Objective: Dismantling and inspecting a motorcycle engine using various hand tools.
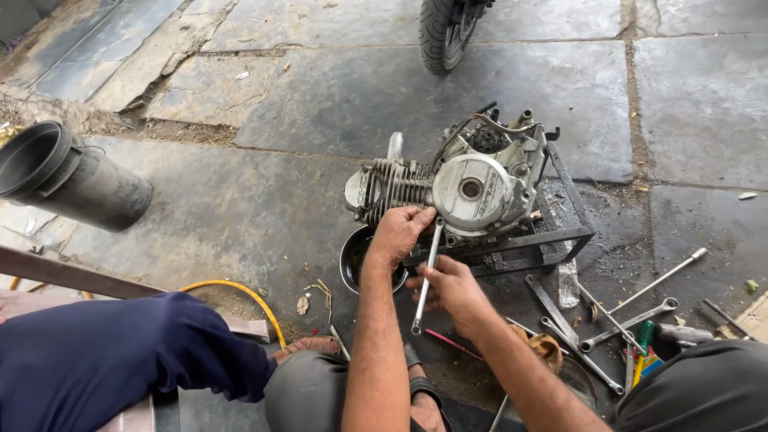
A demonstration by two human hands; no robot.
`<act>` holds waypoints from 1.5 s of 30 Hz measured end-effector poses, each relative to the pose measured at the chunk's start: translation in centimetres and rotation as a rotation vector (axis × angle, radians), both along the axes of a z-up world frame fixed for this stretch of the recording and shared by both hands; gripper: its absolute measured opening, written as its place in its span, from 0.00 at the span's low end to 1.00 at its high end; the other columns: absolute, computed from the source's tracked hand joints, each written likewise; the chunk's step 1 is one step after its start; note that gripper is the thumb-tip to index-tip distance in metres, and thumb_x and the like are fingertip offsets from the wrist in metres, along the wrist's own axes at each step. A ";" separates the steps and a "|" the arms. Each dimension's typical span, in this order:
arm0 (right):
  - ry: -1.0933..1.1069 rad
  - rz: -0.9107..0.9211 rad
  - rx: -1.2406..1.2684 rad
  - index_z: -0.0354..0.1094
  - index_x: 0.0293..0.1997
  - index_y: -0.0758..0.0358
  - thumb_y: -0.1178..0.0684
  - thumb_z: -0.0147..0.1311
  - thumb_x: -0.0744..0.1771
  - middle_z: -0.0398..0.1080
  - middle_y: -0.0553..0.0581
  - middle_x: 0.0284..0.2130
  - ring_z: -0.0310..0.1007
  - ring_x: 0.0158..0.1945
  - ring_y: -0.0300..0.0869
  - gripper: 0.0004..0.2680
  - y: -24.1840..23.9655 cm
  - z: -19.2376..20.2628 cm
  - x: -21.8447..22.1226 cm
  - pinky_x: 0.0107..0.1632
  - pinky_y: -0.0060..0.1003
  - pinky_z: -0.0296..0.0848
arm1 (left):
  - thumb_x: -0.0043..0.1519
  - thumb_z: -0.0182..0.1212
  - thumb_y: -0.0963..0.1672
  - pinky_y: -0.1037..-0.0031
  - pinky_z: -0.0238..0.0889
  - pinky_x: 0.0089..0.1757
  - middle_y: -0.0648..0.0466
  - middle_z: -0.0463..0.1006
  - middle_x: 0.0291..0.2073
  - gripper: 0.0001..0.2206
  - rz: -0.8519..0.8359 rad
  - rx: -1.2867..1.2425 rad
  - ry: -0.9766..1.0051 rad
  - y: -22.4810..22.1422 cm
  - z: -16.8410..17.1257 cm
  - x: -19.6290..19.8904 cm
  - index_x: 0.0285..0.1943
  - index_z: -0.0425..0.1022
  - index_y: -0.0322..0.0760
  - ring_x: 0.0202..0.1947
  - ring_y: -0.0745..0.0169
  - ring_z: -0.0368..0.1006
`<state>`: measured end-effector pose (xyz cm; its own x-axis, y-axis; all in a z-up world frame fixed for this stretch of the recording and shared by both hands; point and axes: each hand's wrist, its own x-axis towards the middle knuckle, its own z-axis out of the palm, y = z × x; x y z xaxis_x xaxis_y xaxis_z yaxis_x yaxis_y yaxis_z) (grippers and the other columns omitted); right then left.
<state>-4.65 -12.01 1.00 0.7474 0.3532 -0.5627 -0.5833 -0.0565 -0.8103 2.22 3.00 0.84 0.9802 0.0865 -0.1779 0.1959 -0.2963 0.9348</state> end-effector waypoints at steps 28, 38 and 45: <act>-0.355 0.338 -0.488 0.74 0.56 0.62 0.47 0.47 0.71 0.73 0.62 0.29 0.69 0.30 0.45 0.14 -9.5 3.6 2.9 0.34 0.39 0.71 | 0.60 0.67 0.48 0.72 0.69 0.36 0.53 0.84 0.29 0.11 0.002 0.001 0.093 -0.1 0.6 -0.3 0.41 0.84 0.37 0.29 0.66 0.75; 0.018 0.015 0.068 0.65 0.58 0.64 0.50 0.44 0.71 0.79 0.61 0.40 0.77 0.40 0.44 0.12 -0.2 -0.4 0.2 0.45 0.44 0.77 | 0.65 0.63 0.50 0.71 0.67 0.32 0.53 0.82 0.26 0.15 0.063 -0.016 -0.001 -0.9 1.2 -0.2 0.39 0.84 0.33 0.27 0.67 0.72; 0.085 -0.188 0.340 0.64 0.60 0.66 0.55 0.40 0.71 0.75 0.61 0.41 0.77 0.42 0.45 0.12 4.4 -3.3 1.5 0.46 0.43 0.80 | 0.58 0.68 0.47 0.68 0.74 0.39 0.49 0.86 0.33 0.11 0.032 0.337 -0.091 -0.8 -0.1 0.9 0.43 0.86 0.38 0.31 0.63 0.81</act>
<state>-3.15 -7.60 -2.25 0.7727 0.3914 -0.4998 -0.6237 0.3212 -0.7126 3.13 2.22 0.74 0.9865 0.1568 -0.0464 0.1308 -0.5863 0.7994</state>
